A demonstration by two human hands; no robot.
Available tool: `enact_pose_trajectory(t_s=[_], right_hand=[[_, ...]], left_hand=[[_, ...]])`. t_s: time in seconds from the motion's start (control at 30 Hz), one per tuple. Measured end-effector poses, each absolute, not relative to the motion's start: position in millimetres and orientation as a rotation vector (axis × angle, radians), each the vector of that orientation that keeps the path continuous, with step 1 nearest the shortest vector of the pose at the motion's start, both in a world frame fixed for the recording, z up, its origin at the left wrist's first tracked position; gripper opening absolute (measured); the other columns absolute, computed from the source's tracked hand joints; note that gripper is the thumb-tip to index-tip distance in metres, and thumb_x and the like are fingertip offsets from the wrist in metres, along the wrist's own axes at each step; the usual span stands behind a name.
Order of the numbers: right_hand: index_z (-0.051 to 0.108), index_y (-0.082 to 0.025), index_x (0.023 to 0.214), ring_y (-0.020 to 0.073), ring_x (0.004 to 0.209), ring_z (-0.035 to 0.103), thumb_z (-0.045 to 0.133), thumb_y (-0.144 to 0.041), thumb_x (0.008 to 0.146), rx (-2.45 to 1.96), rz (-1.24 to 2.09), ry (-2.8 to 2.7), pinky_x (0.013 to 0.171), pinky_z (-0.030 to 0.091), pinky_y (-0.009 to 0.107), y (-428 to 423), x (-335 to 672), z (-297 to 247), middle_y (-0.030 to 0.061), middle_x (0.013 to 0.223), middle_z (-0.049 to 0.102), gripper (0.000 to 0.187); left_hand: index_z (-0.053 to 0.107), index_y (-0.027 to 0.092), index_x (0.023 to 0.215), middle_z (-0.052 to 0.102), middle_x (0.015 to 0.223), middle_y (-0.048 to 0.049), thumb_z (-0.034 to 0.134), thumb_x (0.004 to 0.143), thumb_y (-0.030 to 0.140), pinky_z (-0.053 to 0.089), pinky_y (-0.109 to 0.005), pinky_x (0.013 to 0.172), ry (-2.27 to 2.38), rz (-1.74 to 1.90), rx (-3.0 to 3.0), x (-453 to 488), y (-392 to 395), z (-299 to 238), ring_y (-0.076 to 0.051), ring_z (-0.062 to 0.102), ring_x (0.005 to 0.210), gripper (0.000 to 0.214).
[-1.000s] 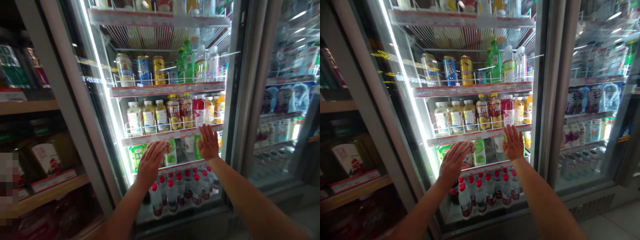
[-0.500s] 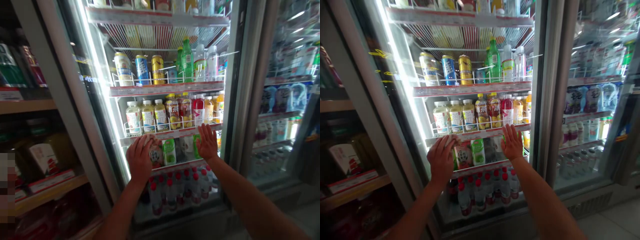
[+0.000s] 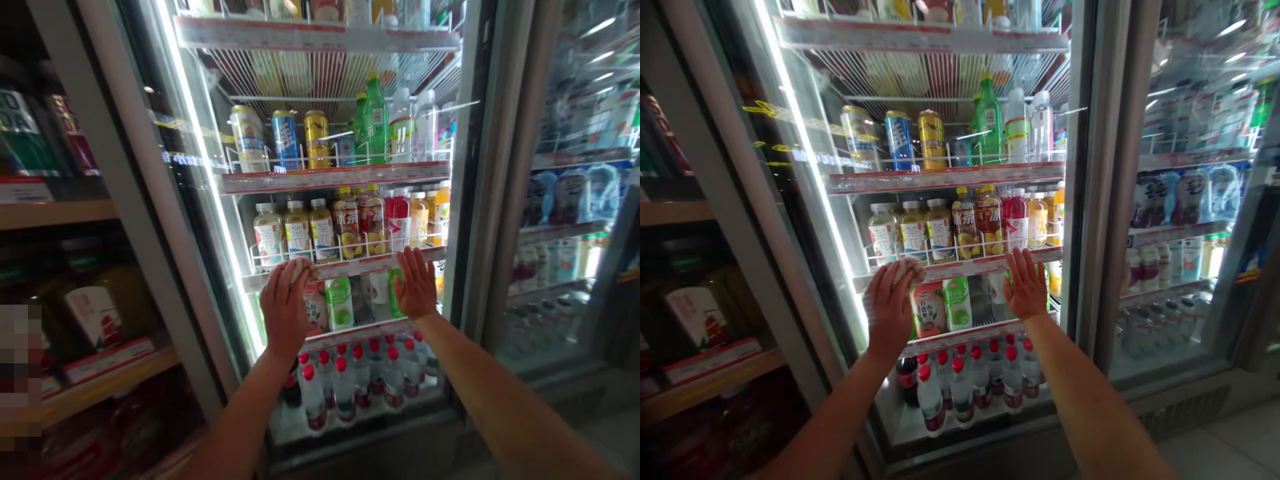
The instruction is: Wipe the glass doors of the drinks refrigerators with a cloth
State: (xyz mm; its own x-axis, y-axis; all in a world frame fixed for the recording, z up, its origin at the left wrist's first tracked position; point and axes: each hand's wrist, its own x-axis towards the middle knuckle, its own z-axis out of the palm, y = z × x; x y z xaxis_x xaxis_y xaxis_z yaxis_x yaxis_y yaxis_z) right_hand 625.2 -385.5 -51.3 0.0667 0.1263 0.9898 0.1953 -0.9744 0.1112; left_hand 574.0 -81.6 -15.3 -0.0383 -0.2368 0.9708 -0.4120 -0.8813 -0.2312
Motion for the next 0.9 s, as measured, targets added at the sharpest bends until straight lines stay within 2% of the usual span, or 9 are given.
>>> enact_pose_trajectory(t_s=[0.13, 0.3, 0.37, 0.53, 0.73, 0.9], right_hand=[[0.016, -0.021, 0.162, 0.0244, 0.153, 0.028, 0.043, -0.03, 0.1, -2.257, -2.09, -0.343, 0.125, 0.016, 0.046, -385, 625, -50, 0.0112, 0.16, 0.041, 0.068], [0.017, -0.021, 0.162, 0.0237, 0.154, 0.026, 0.044, -0.03, 0.1, -2.253, -2.094, -0.339, 0.126, 0.015, 0.045, -385, 624, -50, 0.011, 0.159, 0.041, 0.068], [0.016, -0.021, 0.162, 0.024, 0.154, 0.027, 0.044, -0.03, 0.1, -2.257, -2.088, -0.338, 0.126, 0.014, 0.045, -385, 624, -50, 0.0108, 0.159, 0.041, 0.069], [0.015, -0.021, 0.162, 0.0242, 0.153, 0.03, 0.042, -0.031, 0.1, -2.26, -2.069, -0.336, 0.125, 0.016, 0.046, -384, 623, -49, 0.0112, 0.159, 0.042, 0.068], [0.015, -0.022, 0.162, 0.0234, 0.153, 0.029, 0.042, -0.031, 0.1, -2.266, -2.062, -0.331, 0.125, 0.015, 0.045, -384, 622, -49, 0.0103, 0.159, 0.042, 0.068], [0.016, -0.021, 0.162, 0.0231, 0.153, 0.028, 0.043, -0.03, 0.1, -2.259, -2.082, -0.341, 0.125, 0.015, 0.044, -384, 622, -48, 0.0104, 0.157, 0.045, 0.068]], left_hand=[[0.05, 0.025, 0.148, 0.056, 0.147, -0.0051, 0.045, 0.097, 0.008, 0.033, -0.046, 0.119, -1.031, 1.891, 2.313, 572, -88, -19, -0.027, 0.04, 0.146, 0.053], [0.042, 0.022, 0.153, 0.041, 0.159, -0.0128, 0.047, 0.098, 0.012, 0.03, -0.053, 0.121, -0.537, 2.076, 2.064, 576, -88, -3, -0.032, 0.029, 0.151, 0.056], [0.037, 0.02, 0.156, 0.037, 0.16, -0.0141, 0.047, 0.098, 0.013, 0.029, -0.053, 0.122, -0.575, 2.058, 2.067, 576, -94, -1, -0.032, 0.025, 0.153, 0.059], [0.034, 0.024, 0.157, 0.048, 0.154, -0.0056, 0.043, 0.096, 0.006, 0.029, -0.046, 0.124, -1.075, 1.892, 2.358, 573, -103, 8, -0.026, 0.033, 0.15, 0.064], [0.039, 0.022, 0.155, 0.042, 0.158, -0.012, 0.046, 0.097, 0.009, 0.032, -0.053, 0.122, -0.664, 2.082, 2.095, 581, -96, 33, -0.03, 0.029, 0.151, 0.059], [0.034, 0.024, 0.157, 0.049, 0.153, -0.0062, 0.042, 0.095, 0.002, 0.032, -0.045, 0.124, -1.234, 1.873, 2.299, 577, -108, 4, -0.024, 0.032, 0.151, 0.067]])
